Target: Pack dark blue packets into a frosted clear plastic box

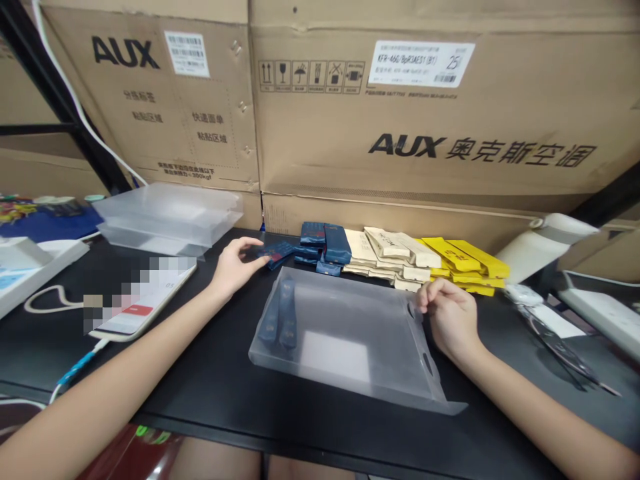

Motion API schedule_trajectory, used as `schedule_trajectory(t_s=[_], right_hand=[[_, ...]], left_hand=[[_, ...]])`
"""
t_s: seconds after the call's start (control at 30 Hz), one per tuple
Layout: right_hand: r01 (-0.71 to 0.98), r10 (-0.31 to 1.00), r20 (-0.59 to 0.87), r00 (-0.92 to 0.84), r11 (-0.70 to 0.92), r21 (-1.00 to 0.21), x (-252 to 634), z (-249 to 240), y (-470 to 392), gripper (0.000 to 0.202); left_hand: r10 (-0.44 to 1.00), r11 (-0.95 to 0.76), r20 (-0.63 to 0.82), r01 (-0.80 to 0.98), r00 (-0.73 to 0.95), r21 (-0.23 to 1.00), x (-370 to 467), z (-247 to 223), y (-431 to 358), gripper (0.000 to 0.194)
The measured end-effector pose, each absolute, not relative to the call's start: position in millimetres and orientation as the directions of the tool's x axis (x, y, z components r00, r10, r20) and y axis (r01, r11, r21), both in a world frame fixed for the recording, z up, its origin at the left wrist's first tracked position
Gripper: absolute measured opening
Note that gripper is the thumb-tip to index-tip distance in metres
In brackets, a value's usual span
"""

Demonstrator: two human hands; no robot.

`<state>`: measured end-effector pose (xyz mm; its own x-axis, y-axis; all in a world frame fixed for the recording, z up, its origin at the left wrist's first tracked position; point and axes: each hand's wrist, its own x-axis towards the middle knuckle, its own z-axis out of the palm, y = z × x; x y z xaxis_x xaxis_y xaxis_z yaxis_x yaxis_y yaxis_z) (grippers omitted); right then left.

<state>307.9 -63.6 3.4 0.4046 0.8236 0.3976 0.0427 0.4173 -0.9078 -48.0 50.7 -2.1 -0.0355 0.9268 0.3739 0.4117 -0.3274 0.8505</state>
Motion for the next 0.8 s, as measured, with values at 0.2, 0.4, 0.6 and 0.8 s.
schedule_trajectory(t_s=[0.2, 0.4, 0.6, 0.8], right_hand=[[0.045, 0.821, 0.405, 0.401, 0.424, -0.905, 307.9, 3.9, -63.1, 0.020], [0.064, 0.817, 0.411, 0.404, 0.423, -0.904, 307.7, 3.7, -62.8, 0.023], [0.061, 0.820, 0.404, 0.405, 0.417, -0.907, 306.4, 4.7, -63.4, 0.027], [0.062, 0.823, 0.400, 0.404, 0.411, -0.909, 305.6, 5.9, -63.9, 0.024]], left_hand=[[0.905, -0.392, 0.415, 0.557, 0.092, 0.732, -48.9, -9.2, 53.4, 0.036], [0.944, -0.305, 0.327, 0.505, 0.047, 0.807, -48.5, -9.1, 54.9, 0.035], [0.953, -0.291, 0.295, 0.478, 0.067, 0.829, -49.8, -13.9, 59.1, 0.034], [0.956, -0.278, 0.289, 0.483, 0.052, 0.830, -49.4, -12.1, 58.4, 0.035]])
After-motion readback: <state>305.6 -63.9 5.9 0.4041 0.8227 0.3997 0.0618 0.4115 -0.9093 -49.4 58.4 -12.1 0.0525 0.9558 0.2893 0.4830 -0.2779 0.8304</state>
